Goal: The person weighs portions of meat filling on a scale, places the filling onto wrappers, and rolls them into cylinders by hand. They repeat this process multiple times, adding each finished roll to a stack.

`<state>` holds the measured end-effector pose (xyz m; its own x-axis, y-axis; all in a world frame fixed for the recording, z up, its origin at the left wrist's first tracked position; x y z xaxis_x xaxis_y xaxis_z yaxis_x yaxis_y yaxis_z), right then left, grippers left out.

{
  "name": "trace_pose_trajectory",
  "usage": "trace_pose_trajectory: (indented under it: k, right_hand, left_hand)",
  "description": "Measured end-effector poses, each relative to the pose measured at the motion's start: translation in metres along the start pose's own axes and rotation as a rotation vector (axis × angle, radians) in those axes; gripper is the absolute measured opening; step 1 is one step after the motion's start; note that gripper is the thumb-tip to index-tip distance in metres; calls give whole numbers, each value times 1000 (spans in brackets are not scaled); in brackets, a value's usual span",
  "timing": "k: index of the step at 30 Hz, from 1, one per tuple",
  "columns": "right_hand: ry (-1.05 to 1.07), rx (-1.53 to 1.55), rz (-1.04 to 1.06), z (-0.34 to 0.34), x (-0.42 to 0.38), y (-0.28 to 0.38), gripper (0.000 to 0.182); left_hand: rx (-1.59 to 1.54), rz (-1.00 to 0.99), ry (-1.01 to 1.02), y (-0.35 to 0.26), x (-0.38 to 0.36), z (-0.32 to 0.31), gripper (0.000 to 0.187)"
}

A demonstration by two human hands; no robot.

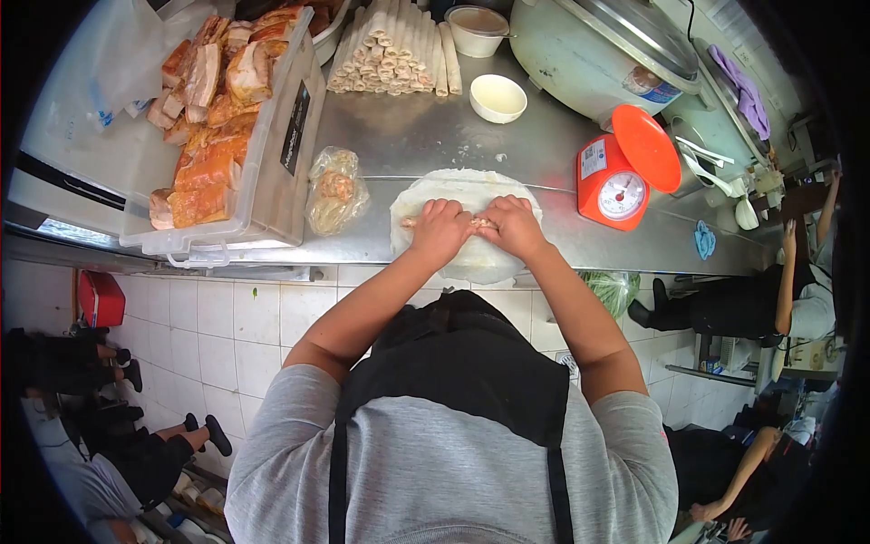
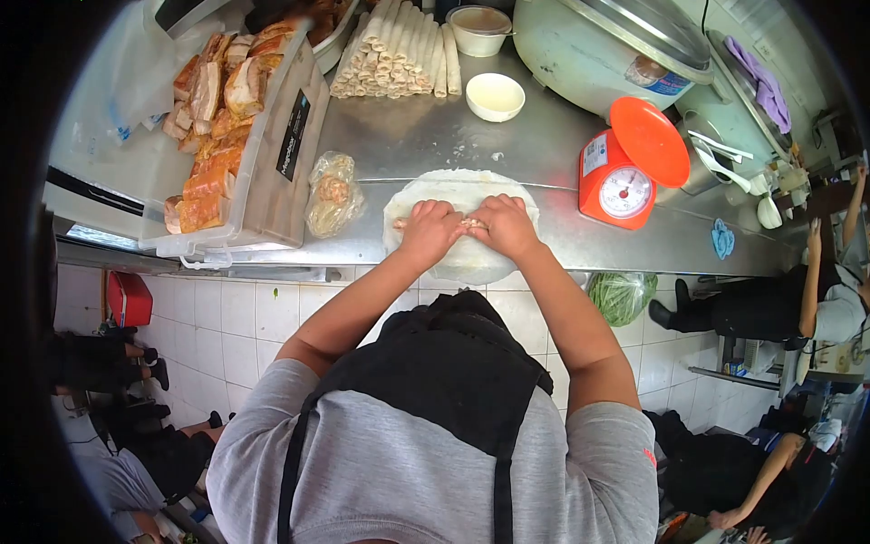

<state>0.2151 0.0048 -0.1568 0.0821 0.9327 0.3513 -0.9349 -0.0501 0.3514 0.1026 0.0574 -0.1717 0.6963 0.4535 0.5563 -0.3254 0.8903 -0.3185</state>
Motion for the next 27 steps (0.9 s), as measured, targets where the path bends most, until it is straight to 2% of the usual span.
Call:
trace_pose_trajectory:
  k: [2,6,11,14,19,27]
  right_hand:
    - [-62,17,16,13,0,3,27]
    - [84,38,-22,2,-9,-15,29]
    - [68,70,10,14,-10,-22,32]
    - [134,65,-27,10,-11,-30,35]
    - [112,109,-90,29,-20,-38,33]
    - [92,81,-104,28,-26,-49,30]
  left_hand:
    - [-62,0,-4,-1,1,6,23]
    - [-78,-7,22,-1,2,3,24]
    - [-21,-32,-25,-19,12,5,28]
    - [-27,-82,-21,-27,16,-8,29]
    - [-11,-104,-42,-32,20,-10,28]
    - [3,-119,93,-31,21,-11,29]
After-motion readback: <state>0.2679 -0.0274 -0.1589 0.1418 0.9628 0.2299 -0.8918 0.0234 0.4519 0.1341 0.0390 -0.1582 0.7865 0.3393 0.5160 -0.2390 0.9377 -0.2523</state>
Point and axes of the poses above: each hand's wrist, its own x-axis towards the middle knuckle, its own z-axis out of the back of the hand, y = z × x, the point moved 6 cm from there along x, towards the middle knuckle, and after that the axes turned 9 degrees about -y, right-handed, at the moved point
